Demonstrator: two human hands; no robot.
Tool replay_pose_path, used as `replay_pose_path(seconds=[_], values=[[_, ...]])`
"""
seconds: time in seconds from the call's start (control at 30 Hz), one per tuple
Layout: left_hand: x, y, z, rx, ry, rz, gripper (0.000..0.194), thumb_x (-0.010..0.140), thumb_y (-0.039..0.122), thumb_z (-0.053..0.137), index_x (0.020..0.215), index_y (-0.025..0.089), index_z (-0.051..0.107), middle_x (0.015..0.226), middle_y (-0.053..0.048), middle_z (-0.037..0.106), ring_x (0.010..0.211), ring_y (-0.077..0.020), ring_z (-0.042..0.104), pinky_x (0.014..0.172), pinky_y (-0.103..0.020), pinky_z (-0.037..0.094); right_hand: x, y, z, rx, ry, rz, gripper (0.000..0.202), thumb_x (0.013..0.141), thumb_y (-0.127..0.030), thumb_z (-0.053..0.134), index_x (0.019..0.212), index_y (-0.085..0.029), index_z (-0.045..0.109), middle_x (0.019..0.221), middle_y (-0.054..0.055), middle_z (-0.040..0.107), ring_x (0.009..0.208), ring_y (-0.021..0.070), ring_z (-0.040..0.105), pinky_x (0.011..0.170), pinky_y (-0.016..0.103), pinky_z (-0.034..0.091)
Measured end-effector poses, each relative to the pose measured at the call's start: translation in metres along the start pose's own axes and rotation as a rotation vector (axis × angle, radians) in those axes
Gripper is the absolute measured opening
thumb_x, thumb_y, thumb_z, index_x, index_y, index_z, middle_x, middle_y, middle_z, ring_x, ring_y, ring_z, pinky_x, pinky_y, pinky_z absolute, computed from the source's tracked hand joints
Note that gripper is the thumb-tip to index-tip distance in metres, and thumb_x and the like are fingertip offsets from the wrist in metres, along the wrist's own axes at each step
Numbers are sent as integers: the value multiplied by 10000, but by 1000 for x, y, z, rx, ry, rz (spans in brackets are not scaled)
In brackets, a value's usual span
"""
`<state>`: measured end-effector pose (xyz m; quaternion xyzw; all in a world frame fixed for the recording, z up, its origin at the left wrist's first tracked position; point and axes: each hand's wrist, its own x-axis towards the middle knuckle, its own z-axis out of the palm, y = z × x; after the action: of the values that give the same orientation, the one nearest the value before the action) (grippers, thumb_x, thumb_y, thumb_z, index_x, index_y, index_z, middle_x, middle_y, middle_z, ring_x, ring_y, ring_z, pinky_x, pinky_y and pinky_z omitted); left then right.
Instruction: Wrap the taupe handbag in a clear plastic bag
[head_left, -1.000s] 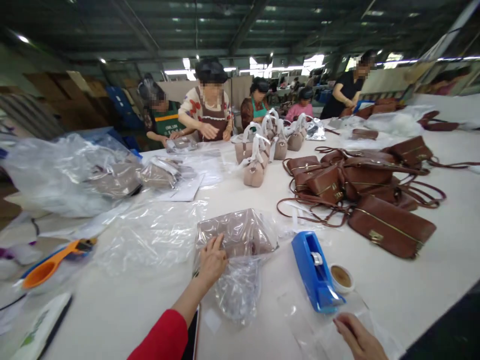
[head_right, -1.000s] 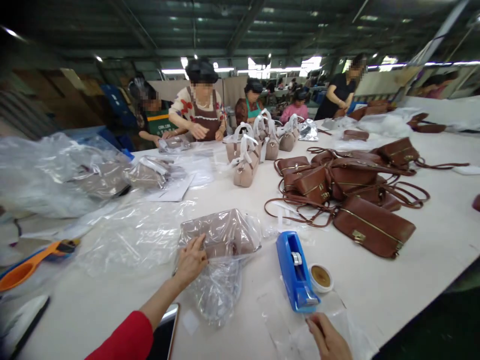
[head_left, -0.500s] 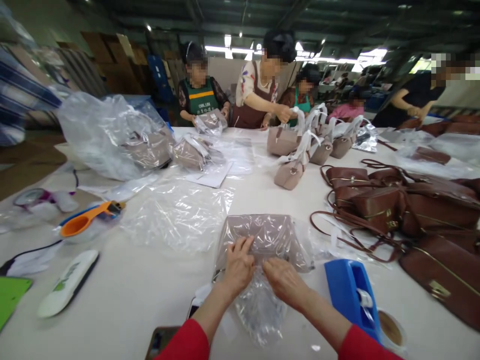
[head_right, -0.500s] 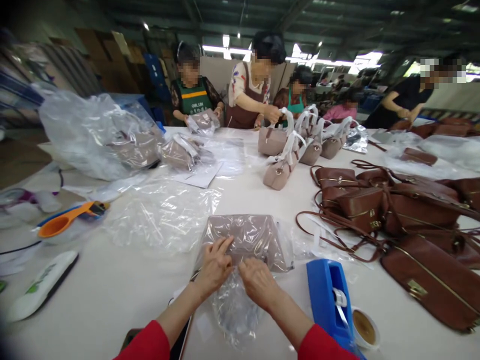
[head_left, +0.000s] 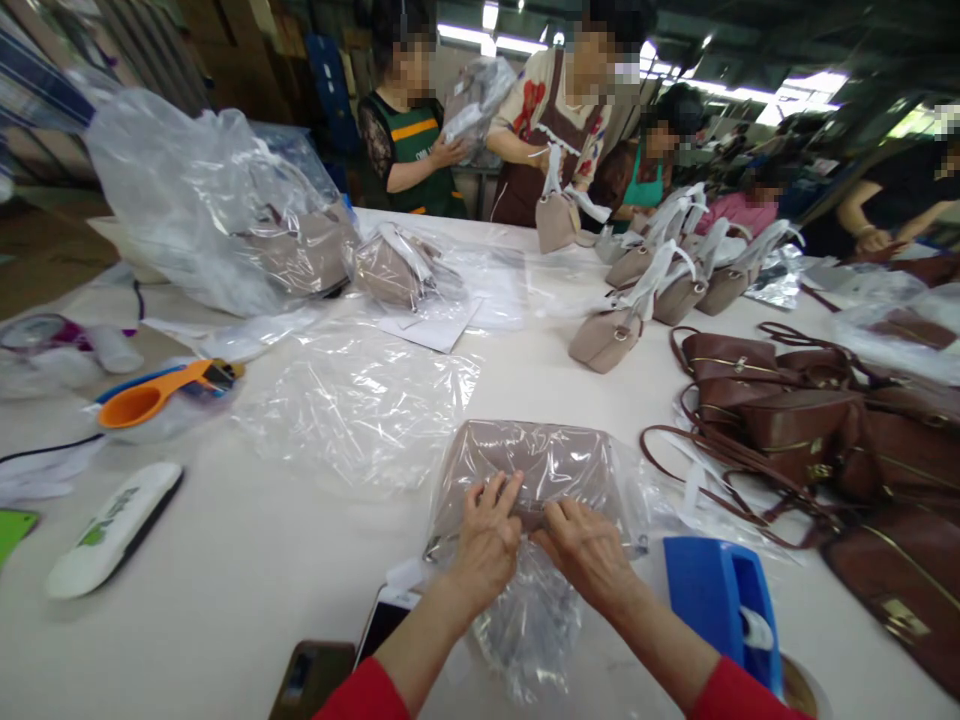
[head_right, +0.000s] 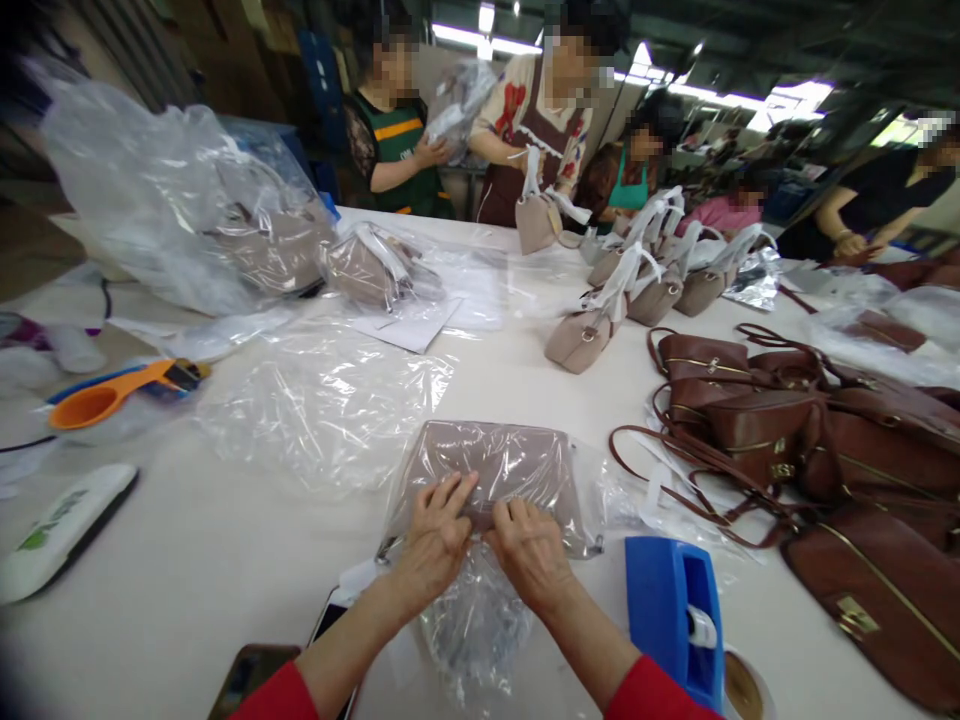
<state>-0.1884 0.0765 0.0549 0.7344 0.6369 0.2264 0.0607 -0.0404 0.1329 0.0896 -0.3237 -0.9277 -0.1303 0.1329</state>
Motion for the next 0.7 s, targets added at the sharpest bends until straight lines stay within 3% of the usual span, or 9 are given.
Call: replay_pose_path(seconds=[0.17, 0.3, 0.43, 0.57, 0.7], values=[[2, 1, -1, 28, -8, -4, 128, 787, 122, 557, 699, 133, 649, 1408, -100, 386, 1268, -326, 350, 967, -530, 346, 6, 25, 0, 21, 26, -37, 216, 733, -312, 683, 654, -198, 518, 599, -9, 558, 562, 164, 534, 540, 275, 332], [7, 4, -4, 50, -34, -25, 126, 783, 107, 552, 710, 128, 653, 1401, -113, 393, 1260, -332, 364, 946, -520, 364, -6, 31, -4, 53, 120, 16, 214, 865, -213, 491, 657, -183, 530, 610, 10, 534, 578, 151, 487, 559, 267, 337], [9, 7, -5, 56, -30, -43, 150, 798, 120, 528, 716, 126, 654, 1395, -114, 402, 1253, -332, 375, 938, -515, 372, -38, -1, -1, 107, 244, 59, 254, 858, -65, 359, 881, -123, 605, 810, 87, 622, 745, 176, 514, 668, 281, 373], [10, 10, -10, 58, -54, -49, 144, 792, 136, 531, 717, 122, 653, 1400, -126, 388, 1256, -345, 370, 942, -532, 370, -59, -47, 18, 167, 199, 91, 423, 787, -16, 331, 1147, -85, 542, 1108, 120, 628, 990, 229, 497, 797, 351, 356], [13, 11, -15, 83, -98, -52, 150, 787, 134, 520, 710, 122, 649, 1406, -132, 375, 1268, -348, 357, 952, -537, 361, -60, -72, 27, 210, 159, 163, 534, 703, 14, 342, 1199, -88, 510, 1199, 111, 596, 1026, 250, 485, 859, 409, 311]])
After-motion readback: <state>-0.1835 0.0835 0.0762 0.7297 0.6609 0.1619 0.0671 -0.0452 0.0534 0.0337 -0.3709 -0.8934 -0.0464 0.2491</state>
